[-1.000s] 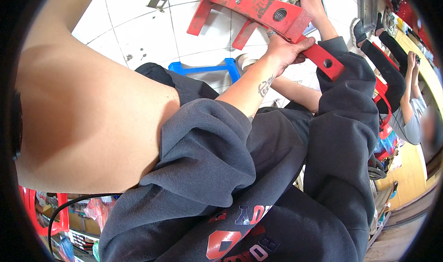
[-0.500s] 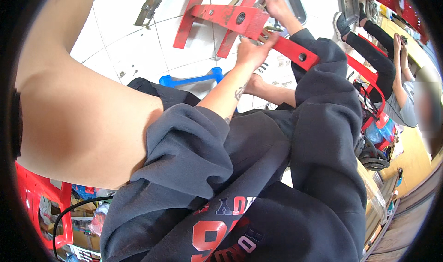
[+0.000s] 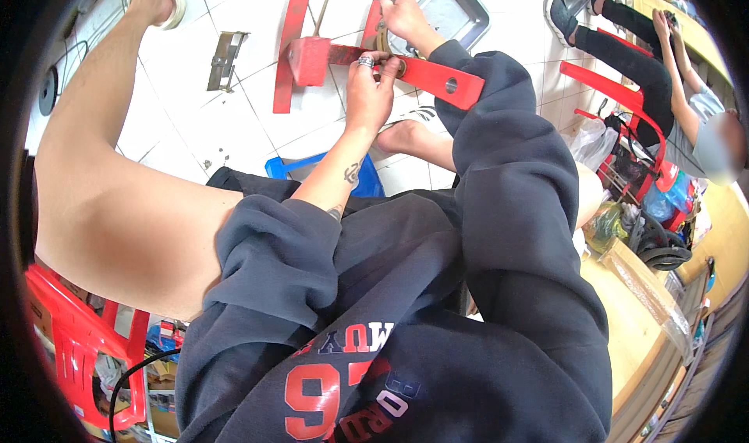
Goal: The person sits on the floor and assembles a red metal frame by inserting a brass-colored curved bracket into the structure. They use a screwdriver to tighten screws and secure the bracket to the frame, repeatedly adjusting the components to ensure a proper fit.
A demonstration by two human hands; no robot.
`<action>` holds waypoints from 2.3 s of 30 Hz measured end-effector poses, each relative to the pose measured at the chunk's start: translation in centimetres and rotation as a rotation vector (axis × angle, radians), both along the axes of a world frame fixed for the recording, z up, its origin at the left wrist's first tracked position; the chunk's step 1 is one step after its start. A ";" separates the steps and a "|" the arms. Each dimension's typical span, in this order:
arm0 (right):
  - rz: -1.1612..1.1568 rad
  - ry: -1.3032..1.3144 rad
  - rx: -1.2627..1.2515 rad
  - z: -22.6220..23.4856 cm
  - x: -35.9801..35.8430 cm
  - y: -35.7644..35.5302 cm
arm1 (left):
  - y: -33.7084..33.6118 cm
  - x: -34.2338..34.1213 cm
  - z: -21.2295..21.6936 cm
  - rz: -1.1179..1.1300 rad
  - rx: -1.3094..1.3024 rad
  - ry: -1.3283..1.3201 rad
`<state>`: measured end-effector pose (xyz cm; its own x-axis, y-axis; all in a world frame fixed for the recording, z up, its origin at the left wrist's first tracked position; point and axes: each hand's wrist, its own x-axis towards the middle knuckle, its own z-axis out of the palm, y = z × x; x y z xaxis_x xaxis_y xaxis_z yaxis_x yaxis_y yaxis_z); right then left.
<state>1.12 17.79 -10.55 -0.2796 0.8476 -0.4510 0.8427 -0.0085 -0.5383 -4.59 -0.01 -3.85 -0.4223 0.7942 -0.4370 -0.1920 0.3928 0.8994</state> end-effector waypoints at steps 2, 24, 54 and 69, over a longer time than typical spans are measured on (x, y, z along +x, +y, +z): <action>-0.039 0.078 0.033 -0.4 0.3 -0.3 | 0.1 0.5 0.1 -0.014 0.000 0.057; -0.037 0.330 0.029 -1.8 2.3 -1.5 | 1.9 -0.2 0.4 -0.386 0.089 0.535; -0.247 0.514 -0.033 -1.2 1.4 -2.4 | 1.6 0.2 2.0 -0.368 0.038 0.426; -0.136 0.285 -0.090 -6.8 2.9 -2.4 | 1.1 0.1 -0.3 -0.392 0.281 0.382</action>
